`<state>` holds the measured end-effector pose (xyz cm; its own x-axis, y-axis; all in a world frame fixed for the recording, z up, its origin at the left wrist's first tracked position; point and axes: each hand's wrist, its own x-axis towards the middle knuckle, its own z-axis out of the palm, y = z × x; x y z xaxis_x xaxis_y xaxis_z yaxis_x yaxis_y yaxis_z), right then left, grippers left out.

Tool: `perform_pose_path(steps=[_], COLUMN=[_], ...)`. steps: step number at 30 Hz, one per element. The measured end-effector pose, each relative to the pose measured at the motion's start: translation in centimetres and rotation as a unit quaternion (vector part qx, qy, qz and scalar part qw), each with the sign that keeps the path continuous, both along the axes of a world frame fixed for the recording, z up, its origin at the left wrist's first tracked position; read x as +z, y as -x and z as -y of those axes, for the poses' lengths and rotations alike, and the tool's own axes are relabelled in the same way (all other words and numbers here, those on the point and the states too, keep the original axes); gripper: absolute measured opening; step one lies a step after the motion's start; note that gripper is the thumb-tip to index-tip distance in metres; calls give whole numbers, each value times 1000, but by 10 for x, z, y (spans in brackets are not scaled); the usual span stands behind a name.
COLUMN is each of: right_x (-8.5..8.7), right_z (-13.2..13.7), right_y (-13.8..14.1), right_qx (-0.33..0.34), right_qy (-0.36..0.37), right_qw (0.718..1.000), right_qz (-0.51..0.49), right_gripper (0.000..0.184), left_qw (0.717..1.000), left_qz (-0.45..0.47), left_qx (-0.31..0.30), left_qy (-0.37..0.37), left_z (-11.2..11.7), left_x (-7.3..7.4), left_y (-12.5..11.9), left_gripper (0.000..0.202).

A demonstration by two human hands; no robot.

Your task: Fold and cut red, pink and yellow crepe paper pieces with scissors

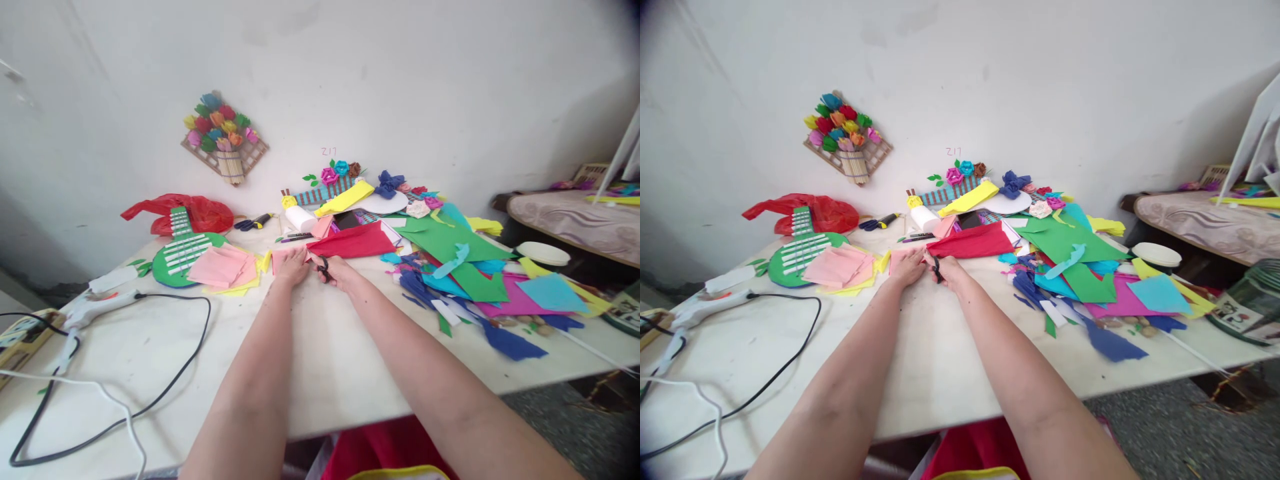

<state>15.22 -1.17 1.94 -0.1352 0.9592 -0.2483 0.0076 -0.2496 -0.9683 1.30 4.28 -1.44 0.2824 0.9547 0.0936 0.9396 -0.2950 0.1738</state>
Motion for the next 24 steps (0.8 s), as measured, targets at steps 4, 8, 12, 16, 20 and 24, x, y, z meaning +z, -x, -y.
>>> perform_pose_path(steps=[4,8,12,16,20,24], right_x=[7,10,4,-1,-5,-7], right_z=[9,12,6,-3,-12,-17], right_y=[4,9,13,17,21,23], right_qx=[-14,-21,-28,-32,-43,-44], right_qy=[-10,-9,-3,-12,-11,-10], right_qw=[1000,1000,999,999,997,996], right_qz=[2,19,32,42,59,77], right_gripper=[33,34,36,36,37,38], left_qw=[1000,1000,1000,1000,1000,1000], left_qz=[-2,-1,-5,-5,-10,-9], left_qx=[11,15,11,10,12,12], left_qy=[-12,-5,-1,0,0,-5], left_z=[10,16,17,17,15,13], left_x=[5,9,11,10,8,6], left_y=[-4,-6,-7,-7,-7,-7], left_gripper=[56,55,57,59,57,57])
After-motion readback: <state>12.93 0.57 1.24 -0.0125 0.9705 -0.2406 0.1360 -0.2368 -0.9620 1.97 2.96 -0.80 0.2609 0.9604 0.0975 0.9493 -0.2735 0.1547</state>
